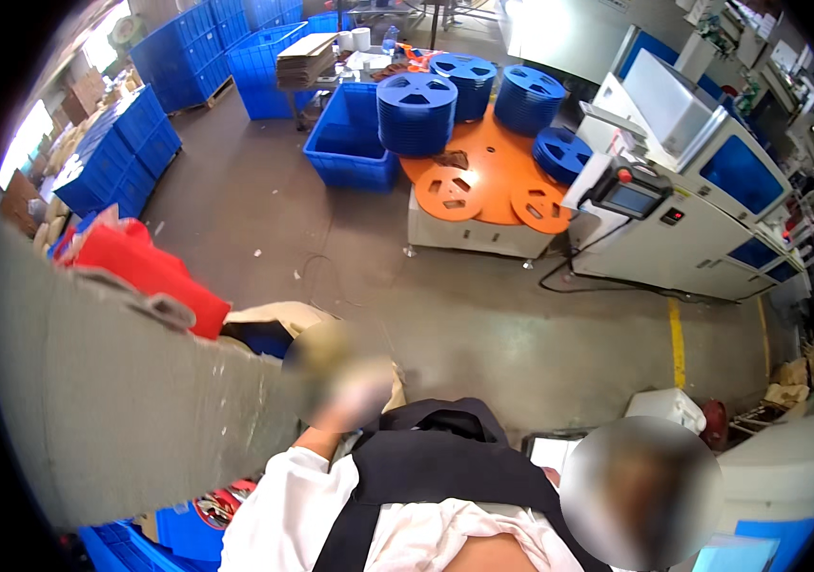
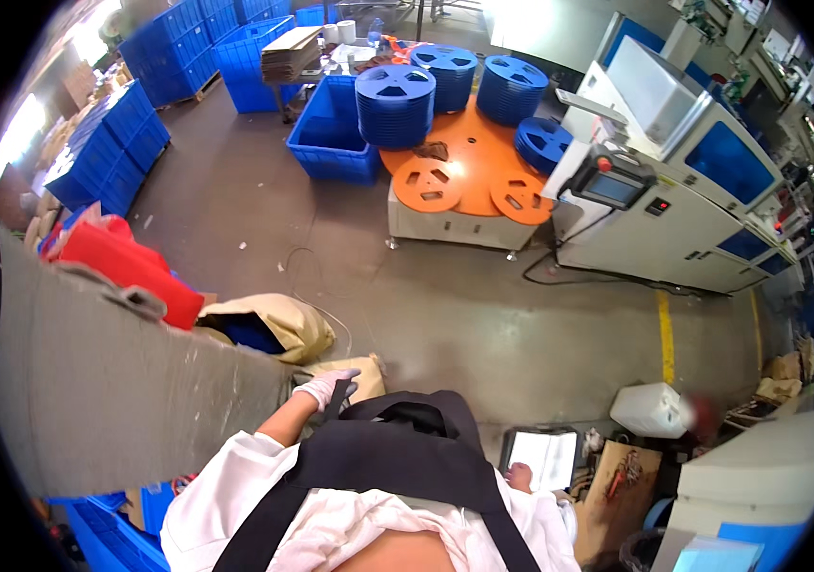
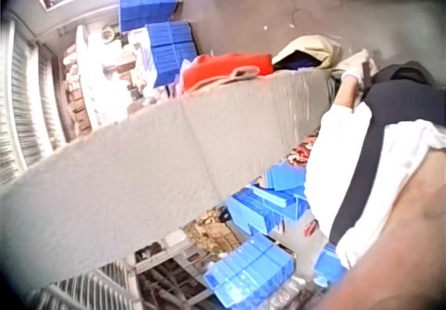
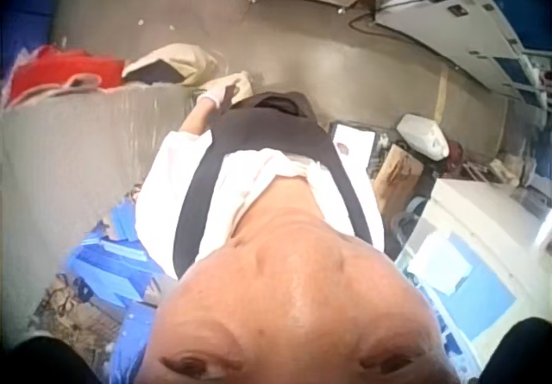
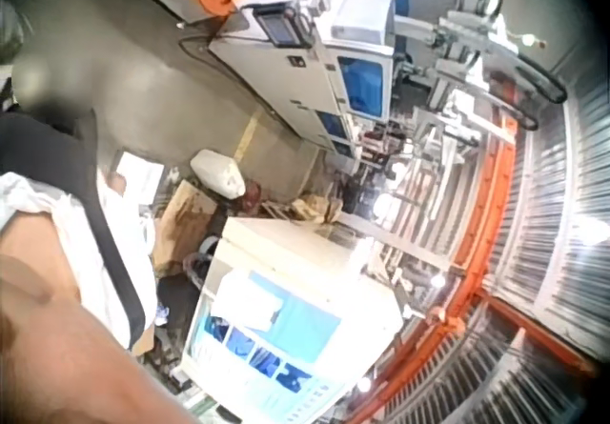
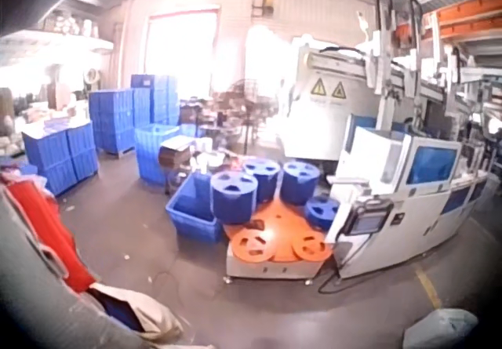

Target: The person picks up blue plastic spools from a table and stacks them into a blue plastic bin. The person handles the spools one by one, placing them vertically into the bin to form a neat stack.

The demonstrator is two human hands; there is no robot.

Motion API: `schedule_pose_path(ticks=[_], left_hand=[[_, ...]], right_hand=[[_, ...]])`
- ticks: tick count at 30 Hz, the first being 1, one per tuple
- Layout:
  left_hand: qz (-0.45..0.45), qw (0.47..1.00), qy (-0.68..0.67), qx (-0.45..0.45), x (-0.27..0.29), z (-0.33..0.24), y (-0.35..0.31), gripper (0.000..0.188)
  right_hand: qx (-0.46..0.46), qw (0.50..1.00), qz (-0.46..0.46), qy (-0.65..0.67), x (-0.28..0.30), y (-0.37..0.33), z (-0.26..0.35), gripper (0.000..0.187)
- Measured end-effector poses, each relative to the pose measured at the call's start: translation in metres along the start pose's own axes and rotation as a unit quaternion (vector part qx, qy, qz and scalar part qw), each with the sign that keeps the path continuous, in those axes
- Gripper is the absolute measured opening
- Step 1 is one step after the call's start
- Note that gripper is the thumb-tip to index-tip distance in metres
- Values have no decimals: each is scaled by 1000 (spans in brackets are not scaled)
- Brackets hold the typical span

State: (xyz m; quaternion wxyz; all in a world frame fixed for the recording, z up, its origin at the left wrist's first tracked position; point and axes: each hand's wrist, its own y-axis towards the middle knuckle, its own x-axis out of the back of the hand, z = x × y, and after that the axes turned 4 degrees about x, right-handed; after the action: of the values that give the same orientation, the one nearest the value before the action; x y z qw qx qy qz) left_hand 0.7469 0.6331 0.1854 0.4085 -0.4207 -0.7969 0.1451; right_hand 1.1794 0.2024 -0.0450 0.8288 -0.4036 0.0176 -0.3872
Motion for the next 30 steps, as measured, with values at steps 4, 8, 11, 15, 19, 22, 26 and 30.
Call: schedule_pose_path(ticks=[4, 8, 11, 15, 19, 22, 26, 30], left_hand=[[-50, 992, -97, 63, 44, 8, 74, 42], [-142, 971, -99, 161, 48, 74, 111, 39], [-91, 966, 110, 214, 11, 207, 31, 36], [-70, 925, -97, 361, 45, 118, 84, 32], [-144, 871, -220, 415, 61, 118, 83, 27], [-147, 855, -245, 432, 75, 142, 95, 25], [-141, 862, -248, 418, 125, 204, 143, 23], [-222, 754, -409, 464, 213, 288, 152, 23]], right_hand=[[-36, 982, 87, -162, -43, 32, 113, 11], [100, 919, 200, -325, -99, 136, 246, 13], [120, 918, 266, -269, -211, 195, 353, 18], [209, 941, 91, -250, -282, 347, 526, 30], [317, 891, 112, -305, -438, 382, 674, 41], [328, 909, 211, -150, -557, 340, 729, 34], [380, 854, 277, -222, -642, 313, 733, 30], [302, 806, 329, -388, -682, 270, 688, 34]])
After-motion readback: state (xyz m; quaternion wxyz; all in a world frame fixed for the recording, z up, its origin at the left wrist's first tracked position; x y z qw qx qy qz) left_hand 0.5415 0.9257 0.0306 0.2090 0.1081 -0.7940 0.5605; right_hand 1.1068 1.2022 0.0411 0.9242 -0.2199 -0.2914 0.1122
